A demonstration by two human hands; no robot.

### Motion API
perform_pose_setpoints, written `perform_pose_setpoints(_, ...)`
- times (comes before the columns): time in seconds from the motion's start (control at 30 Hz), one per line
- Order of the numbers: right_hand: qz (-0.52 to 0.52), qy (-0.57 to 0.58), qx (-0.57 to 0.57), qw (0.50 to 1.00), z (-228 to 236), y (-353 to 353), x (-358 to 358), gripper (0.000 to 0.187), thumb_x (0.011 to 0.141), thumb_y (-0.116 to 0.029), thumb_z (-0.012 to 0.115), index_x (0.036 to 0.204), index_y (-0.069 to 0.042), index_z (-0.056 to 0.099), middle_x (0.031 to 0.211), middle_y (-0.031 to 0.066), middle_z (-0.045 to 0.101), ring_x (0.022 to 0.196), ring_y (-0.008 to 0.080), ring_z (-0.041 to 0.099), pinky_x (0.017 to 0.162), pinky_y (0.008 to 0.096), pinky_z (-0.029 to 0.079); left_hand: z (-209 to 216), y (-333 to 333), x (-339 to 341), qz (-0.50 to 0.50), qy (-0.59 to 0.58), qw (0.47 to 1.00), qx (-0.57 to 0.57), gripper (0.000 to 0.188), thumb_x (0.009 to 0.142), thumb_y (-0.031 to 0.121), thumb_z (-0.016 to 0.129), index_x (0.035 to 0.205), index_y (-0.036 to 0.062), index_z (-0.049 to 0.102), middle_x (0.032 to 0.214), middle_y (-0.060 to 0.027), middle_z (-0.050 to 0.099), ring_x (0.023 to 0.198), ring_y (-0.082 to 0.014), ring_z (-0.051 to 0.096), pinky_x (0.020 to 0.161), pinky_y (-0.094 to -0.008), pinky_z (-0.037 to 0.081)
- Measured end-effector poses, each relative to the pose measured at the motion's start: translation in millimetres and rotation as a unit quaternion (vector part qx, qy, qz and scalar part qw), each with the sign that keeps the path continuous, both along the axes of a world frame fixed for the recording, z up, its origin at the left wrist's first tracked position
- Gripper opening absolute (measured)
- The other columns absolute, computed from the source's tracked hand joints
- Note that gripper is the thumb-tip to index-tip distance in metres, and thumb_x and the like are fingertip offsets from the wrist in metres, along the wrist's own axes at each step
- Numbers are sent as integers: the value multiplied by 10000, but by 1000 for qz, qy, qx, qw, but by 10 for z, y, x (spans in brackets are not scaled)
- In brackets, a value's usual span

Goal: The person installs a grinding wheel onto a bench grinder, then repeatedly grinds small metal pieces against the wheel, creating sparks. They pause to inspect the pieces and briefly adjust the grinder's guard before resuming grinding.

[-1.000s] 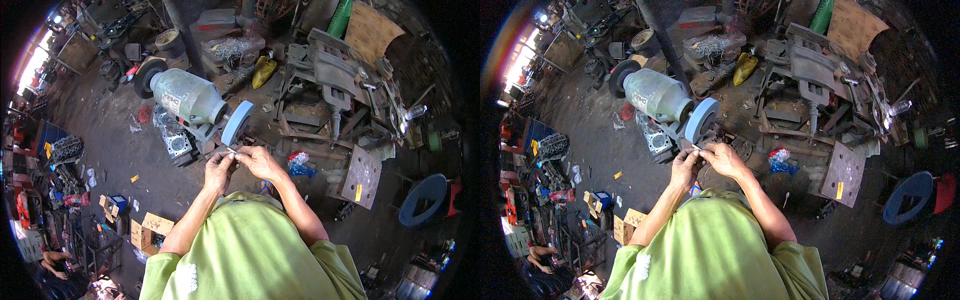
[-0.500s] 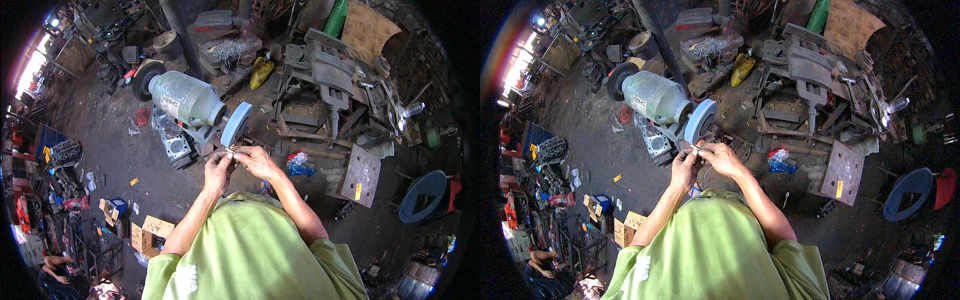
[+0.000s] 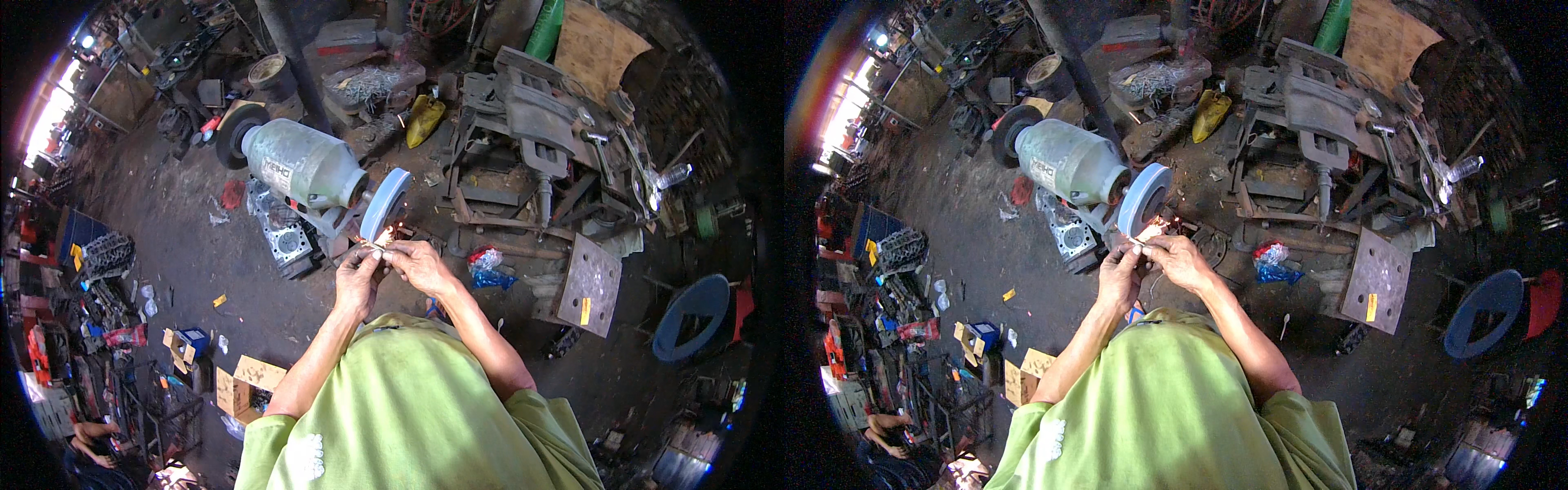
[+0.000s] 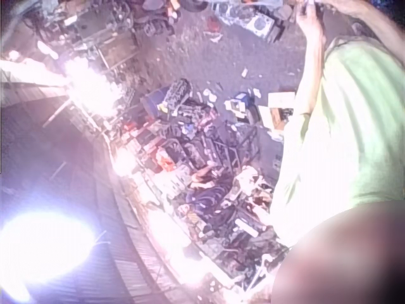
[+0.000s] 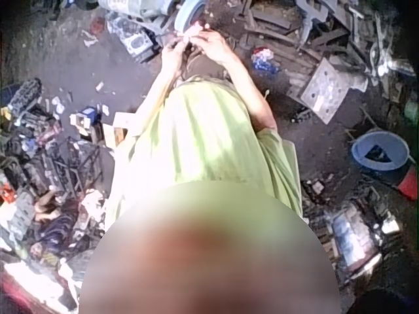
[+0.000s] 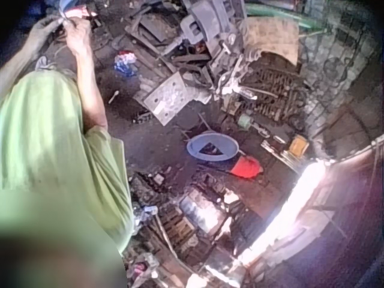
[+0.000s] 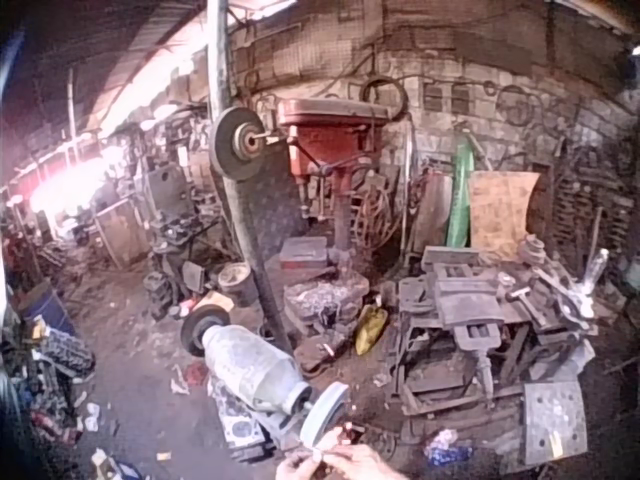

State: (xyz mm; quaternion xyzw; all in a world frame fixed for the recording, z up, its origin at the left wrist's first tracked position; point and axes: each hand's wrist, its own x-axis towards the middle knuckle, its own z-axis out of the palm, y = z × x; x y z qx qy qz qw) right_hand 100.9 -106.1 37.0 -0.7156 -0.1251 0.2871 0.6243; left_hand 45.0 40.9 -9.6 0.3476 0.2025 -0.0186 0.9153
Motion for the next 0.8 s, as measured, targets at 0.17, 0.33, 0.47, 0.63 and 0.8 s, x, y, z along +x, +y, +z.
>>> perform_pose_setpoints(0.17,-14,-4,9,1000,-16,3,-15,213,917,-160,596,1037,-5,680,806,53,669,691,106,568,628,282,471,-23,1,-2,-3,-9,1000,-1,153,887,75,648,1007,2,590,924,-87,657,829,-187,635,745,-319,524)
perform_pose_setpoints(0.33,-22,-4,0,1000,-43,11,-27,204,916,-151,598,1030,-5,682,792,36,662,685,85,550,617,269,458,-36,0,-1,1,3,1000,14,164,897,110,641,1003,4,576,923,-108,654,824,-224,648,754,-382,558)
perform_pose_setpoints(0.47,-28,1,13,1000,-46,12,-36,206,917,-149,598,1032,0,681,794,27,661,696,82,553,625,268,462,-27,-2,-2,-4,6,1000,7,158,891,80,644,1012,-3,584,928,-96,650,821,-187,633,762,-332,538)
perform_pose_setpoints(0.63,-36,5,21,999,-37,19,-41,205,919,-143,595,1039,0,679,803,23,659,707,81,558,631,266,468,-31,-6,8,-2,1,1000,-2,157,888,79,648,1006,-3,584,924,-97,646,811,-190,628,759,-333,541)
perform_pose_setpoints(0.8,-39,33,24,998,-48,21,-50,198,926,-140,589,1040,-5,679,795,19,652,681,75,549,604,253,460,-54,-10,8,1,6,1000,3,163,887,86,650,1001,-6,579,923,-101,644,801,-201,632,760,-353,550)
